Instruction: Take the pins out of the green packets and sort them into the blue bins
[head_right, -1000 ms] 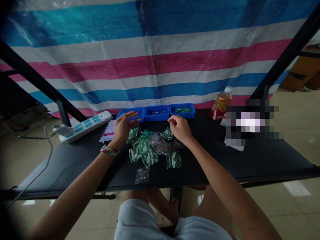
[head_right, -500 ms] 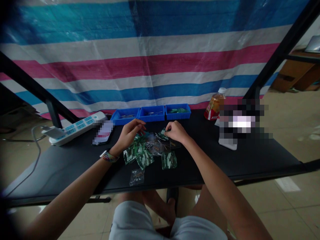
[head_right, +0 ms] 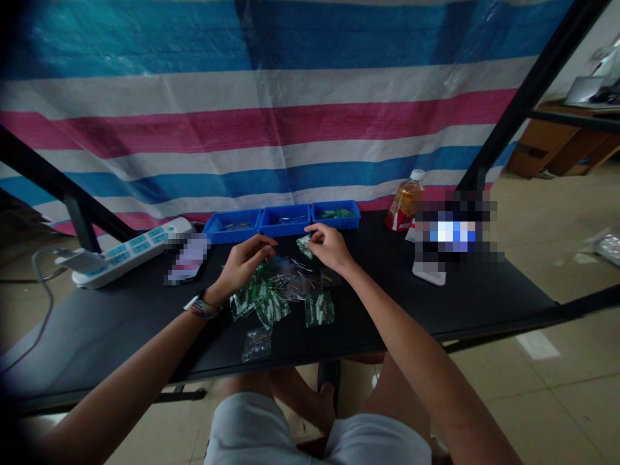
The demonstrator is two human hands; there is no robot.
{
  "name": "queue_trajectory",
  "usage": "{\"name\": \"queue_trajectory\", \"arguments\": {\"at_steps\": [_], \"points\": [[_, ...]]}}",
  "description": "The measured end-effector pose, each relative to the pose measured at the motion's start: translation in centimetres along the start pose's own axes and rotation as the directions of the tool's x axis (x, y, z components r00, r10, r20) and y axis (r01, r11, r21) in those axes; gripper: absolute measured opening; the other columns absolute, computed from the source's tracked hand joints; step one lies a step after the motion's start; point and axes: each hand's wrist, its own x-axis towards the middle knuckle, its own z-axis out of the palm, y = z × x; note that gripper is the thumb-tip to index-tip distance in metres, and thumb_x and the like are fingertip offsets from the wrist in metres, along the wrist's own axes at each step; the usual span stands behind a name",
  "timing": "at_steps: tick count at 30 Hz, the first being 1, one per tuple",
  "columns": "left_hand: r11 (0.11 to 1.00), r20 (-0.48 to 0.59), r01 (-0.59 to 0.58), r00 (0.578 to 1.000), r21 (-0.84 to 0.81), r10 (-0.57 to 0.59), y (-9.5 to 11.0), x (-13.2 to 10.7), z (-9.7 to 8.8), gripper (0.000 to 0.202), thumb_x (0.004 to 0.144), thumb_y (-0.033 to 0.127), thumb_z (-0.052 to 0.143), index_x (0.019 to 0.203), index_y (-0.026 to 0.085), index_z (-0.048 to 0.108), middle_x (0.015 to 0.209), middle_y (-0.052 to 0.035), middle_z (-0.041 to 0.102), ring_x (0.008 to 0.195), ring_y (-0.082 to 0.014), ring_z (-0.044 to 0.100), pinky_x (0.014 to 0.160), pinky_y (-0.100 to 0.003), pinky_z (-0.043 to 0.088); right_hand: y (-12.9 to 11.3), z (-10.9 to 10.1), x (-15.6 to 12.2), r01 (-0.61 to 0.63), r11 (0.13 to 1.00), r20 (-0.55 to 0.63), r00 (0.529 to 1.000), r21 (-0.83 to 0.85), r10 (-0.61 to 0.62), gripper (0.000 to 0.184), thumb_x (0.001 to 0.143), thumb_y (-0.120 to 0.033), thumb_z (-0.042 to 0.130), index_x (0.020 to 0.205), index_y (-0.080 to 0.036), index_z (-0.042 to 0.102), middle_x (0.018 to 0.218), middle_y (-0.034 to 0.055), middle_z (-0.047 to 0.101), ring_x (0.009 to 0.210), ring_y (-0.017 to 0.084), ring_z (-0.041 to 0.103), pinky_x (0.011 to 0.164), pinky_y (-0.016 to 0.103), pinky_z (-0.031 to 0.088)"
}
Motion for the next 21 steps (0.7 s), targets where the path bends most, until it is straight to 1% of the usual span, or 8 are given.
{"name": "queue_trajectory", "arguments": {"at_steps": [2,4,7,10,13,15,18,21], "points": [[0.997,0.034,-0.026,0.999,0.068,0.024,0.6,-0.1,0.0,0.033,0.099,0.049,0.064,0.107,0.020,0.078,0.090,-0.0062,0.079,0.083,-0.0225,0.073,0.073,-0.029,0.052,-0.8,0.7,-0.2,-0.002,0.980,-0.027,1.000,0.200,0.008,0.035,0.074,-0.027,0.077,0.107,-0.020,0.073,0.076,-0.0034,0.062,0.070,0.014,0.060,0.071,0.028,0.050],[0.995,0.073,-0.044,0.997,0.093,0.038,1.3,-0.2,0.2,0.035,0.100,0.051,0.064,0.105,0.021,0.079,0.092,-0.0064,0.080,0.088,-0.0238,0.073,0.077,-0.030,0.053,-1.6,1.6,-0.7,-0.018,0.933,-0.018,1.000,0.360,0.026,0.037,0.072,-0.030,0.081,0.107,-0.020,0.072,0.080,-0.0025,0.063,0.075,0.015,0.061,0.075,0.029,0.051],[0.997,0.085,-0.057,0.995,0.056,0.052,2.2,-0.3,0.7,0.033,0.095,0.052,0.070,0.099,0.020,0.078,0.091,-0.0054,0.079,0.087,-0.0232,0.073,0.080,-0.030,0.053,-2.5,3.0,-1.7,-0.040,0.876,0.001,0.999,0.481,0.045,0.041,0.071,-0.029,0.083,0.109,-0.021,0.069,0.086,-0.0015,0.064,0.083,0.015,0.063,0.083,0.030,0.054],[0.998,0.063,-0.055,0.997,0.018,0.054,2.1,-0.3,1.0,0.031,0.092,0.049,0.075,0.089,0.019,0.073,0.084,-0.0039,0.075,0.080,-0.0202,0.069,0.077,-0.029,0.052,-2.9,4.1,-2.3,-0.049,0.860,0.002,0.998,0.508,0.056,0.047,0.071,-0.027,0.085,0.114,-0.022,0.068,0.088,-0.0014,0.064,0.086,0.016,0.065,0.088,0.032,0.056],[0.999,0.070,-0.036,0.997,-0.026,0.038,1.3,-0.2,1.0,0.032,0.093,0.049,0.074,0.084,0.019,0.068,0.079,-0.0032,0.072,0.076,-0.0187,0.067,0.073,-0.028,0.050,-2.9,4.4,-2.5,-0.070,0.872,0.041,0.997,0.485,0.058,0.053,0.069,-0.026,0.086,0.119,-0.024,0.068,0.095,0.0002,0.066,0.089,0.017,0.068,0.087,0.033,0.058],[0.998,0.072,-0.023,0.997,-0.064,0.028,0.9,-0.2,1.0,0.033,0.093,0.049,0.073,0.084,0.019,0.065,0.076,-0.0022,0.070,0.073,-0.0178,0.065,0.070,-0.027,0.049,-2.8,4.2,-2.5,-0.125,0.879,0.138,0.988,0.459,0.068,0.047,0.070,-0.028,0.087,0.114,-0.023,0.070,0.097,0.0018,0.068,0.085,0.017,0.069,0.080,0.032,0.060],[0.996,0.087,-0.007,0.996,-0.089,0.015,1.0,-0.2,0.9,0.034,0.092,0.050,0.073,0.083,0.019,0.063,0.073,-0.0005,0.068,0.070,-0.0166,0.063,0.067,-0.027,0.047,-2.7,3.8,-2.4,-0.192,0.880,0.276,0.959,0.434,0.073,0.033,0.073,-0.037,0.087,0.095,-0.019,0.070,0.090,0.0023,0.069,0.069,0.016,0.066,0.064,0.032,0.059],[0.996,0.117,0.009,0.993,-0.087,0.001,1.5,-0.3,0.8,0.043,0.097,0.055,0.064,0.075,0.018,0.062,0.068,-0.0014,0.067,0.068,-0.0169,0.063,0.068,-0.028,0.048,-2.8,3.8,-2.6,-0.137,0.900,0.278,0.960,0.413,0.019,0.033,0.075,-0.040,0.088,0.088,-0.019,0.066,0.081,0.0003,0.067,0.062,0.016,0.064,0.061,0.032,0.057]]}}
